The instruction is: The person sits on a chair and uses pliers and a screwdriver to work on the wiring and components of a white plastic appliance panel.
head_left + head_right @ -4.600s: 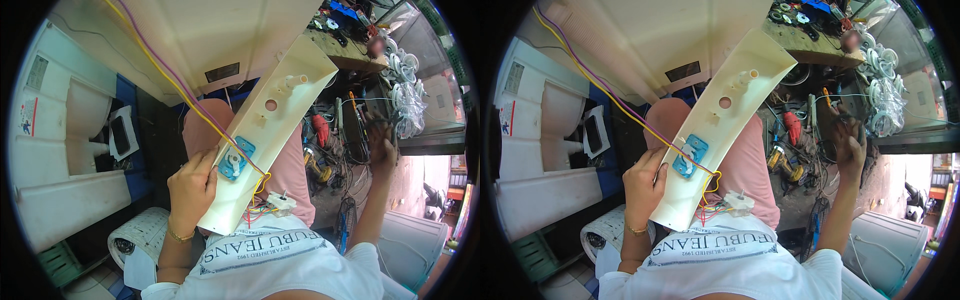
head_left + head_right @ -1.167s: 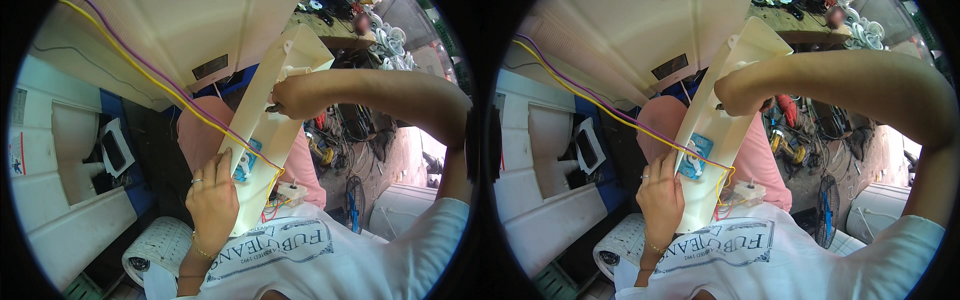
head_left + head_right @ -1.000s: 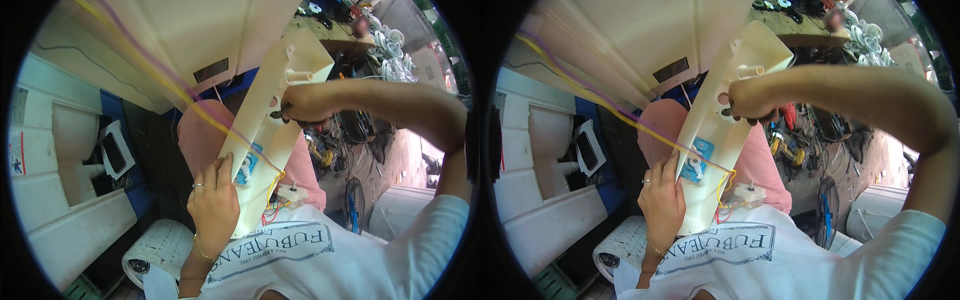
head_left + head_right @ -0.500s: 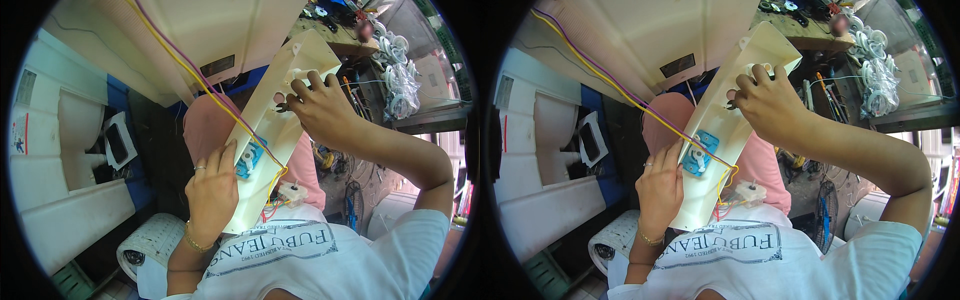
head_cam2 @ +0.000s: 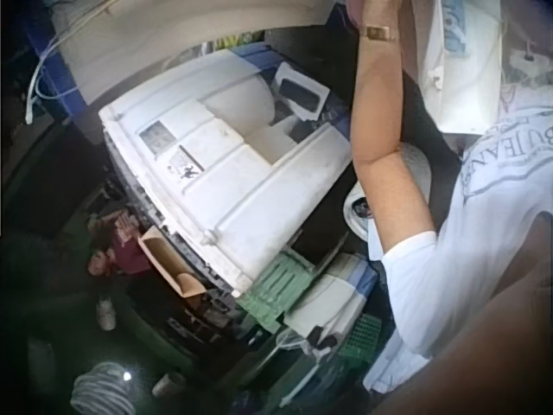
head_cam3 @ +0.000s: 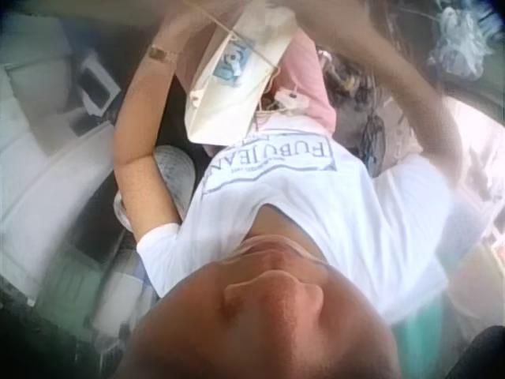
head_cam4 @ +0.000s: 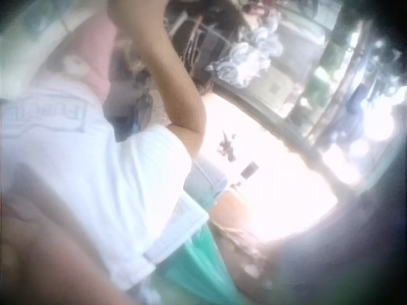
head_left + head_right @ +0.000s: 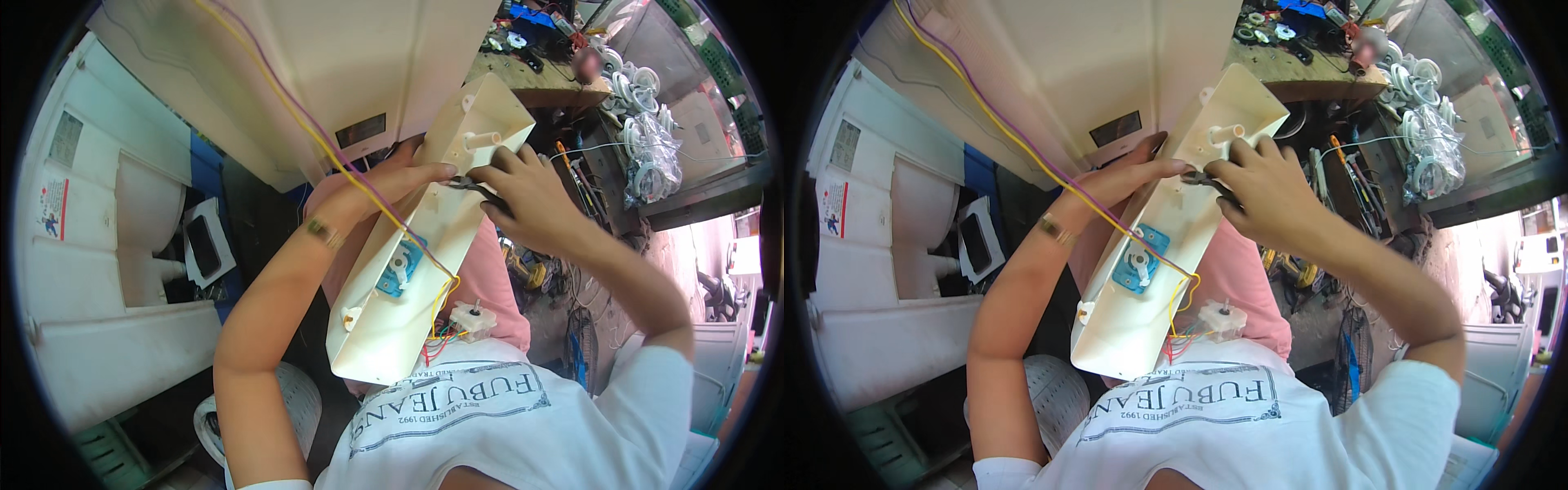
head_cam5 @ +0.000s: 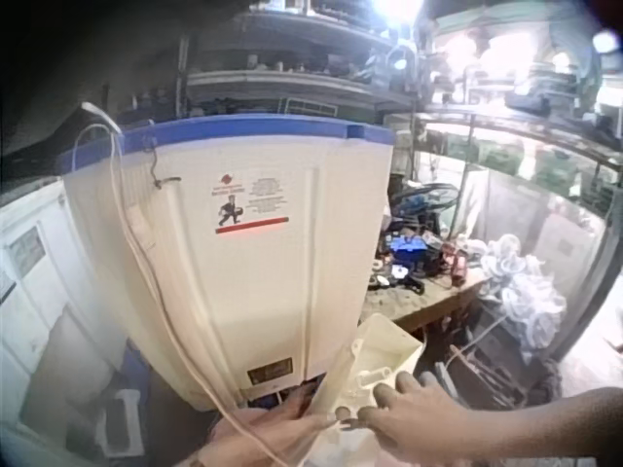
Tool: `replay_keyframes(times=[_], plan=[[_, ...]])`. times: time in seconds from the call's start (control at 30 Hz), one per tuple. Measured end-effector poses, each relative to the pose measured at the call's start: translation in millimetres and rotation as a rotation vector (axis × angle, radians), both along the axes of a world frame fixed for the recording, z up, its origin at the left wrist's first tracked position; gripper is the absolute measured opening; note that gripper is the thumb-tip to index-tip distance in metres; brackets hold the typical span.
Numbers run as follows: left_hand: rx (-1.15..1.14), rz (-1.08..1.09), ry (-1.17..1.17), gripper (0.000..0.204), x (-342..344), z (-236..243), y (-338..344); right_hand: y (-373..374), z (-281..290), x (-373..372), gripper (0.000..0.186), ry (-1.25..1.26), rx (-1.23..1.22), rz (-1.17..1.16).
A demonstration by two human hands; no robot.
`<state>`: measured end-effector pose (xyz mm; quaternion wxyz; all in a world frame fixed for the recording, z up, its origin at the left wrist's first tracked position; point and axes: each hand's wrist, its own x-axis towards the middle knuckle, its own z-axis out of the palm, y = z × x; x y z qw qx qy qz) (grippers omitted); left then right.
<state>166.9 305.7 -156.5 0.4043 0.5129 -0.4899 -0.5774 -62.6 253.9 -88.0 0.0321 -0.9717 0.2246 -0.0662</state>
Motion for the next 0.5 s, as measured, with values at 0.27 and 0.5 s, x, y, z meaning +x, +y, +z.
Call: replay_keyframes(times=[0.27, 0.5], plan=[[-0.207, 0.164, -0.120, 0.104, -16.0, 40.8, -52.5, 40.9, -104.8, -62.2, 0.058, -1.027, 1.369, -0.732], [-0.781, 0.150, -0.273, 0.109, -45.3, 156.6, -77.9, 26.1, -54.6, 7.2, 0.055, -1.498, 1.124, -0.166]])
